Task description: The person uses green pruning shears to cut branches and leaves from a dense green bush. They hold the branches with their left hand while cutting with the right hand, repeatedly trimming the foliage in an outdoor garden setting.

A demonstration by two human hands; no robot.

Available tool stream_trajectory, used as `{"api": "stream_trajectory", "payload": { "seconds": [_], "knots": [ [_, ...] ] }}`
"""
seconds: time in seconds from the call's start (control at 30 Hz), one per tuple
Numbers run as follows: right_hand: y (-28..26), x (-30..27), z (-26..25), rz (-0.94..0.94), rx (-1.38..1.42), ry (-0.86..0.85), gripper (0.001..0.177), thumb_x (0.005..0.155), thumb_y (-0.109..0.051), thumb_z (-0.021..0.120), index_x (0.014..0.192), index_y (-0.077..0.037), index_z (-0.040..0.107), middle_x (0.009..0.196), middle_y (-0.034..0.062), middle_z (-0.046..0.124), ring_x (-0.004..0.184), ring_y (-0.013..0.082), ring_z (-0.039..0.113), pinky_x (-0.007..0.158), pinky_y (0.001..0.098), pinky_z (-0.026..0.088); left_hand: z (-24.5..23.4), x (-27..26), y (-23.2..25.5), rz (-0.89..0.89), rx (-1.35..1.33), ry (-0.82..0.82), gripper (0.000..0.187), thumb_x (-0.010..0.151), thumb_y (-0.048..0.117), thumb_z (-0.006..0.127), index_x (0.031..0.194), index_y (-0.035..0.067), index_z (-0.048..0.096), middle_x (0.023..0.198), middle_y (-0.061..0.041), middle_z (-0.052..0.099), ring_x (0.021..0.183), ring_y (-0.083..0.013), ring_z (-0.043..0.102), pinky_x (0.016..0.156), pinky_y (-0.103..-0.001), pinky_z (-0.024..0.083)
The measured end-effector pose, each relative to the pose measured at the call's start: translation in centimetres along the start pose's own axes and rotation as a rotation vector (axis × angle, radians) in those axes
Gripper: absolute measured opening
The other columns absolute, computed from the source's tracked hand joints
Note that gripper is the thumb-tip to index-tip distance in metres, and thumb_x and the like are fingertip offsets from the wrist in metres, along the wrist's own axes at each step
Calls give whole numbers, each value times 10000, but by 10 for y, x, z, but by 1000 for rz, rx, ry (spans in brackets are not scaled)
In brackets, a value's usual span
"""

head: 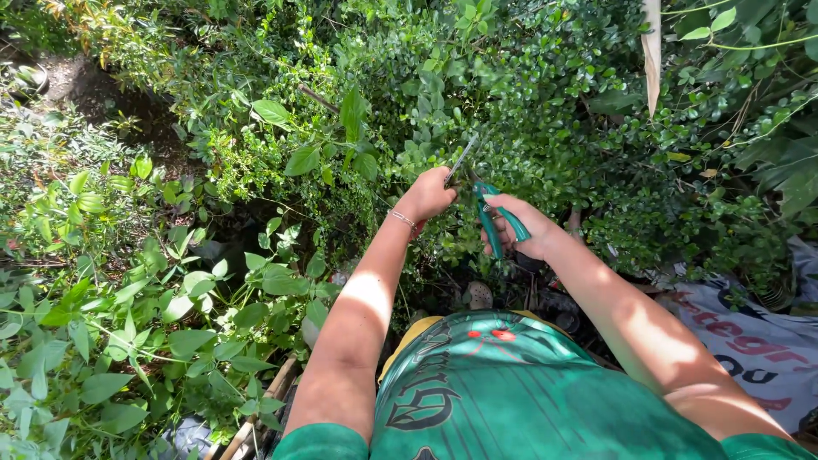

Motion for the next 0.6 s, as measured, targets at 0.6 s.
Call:
{"api": "stream_trajectory", "payload": {
  "seconds": [0.6],
  "knots": [
    [17,4,-23,-246,-19,127,414,954,-450,654,977,-37,638,716,88,620,539,208,584,507,356,486,16,-10,-15,-7,-37,-16,197,903,189,677,998,16,664,880,-214,702,847,-379,675,809,-453,531]
  ]
}}
Point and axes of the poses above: each hand's wrist, its own x-axis towards the middle knuckle, its own z-axis out of the palm, y = z × x, the point moved 8 cm from there along x, towards the middle knuckle
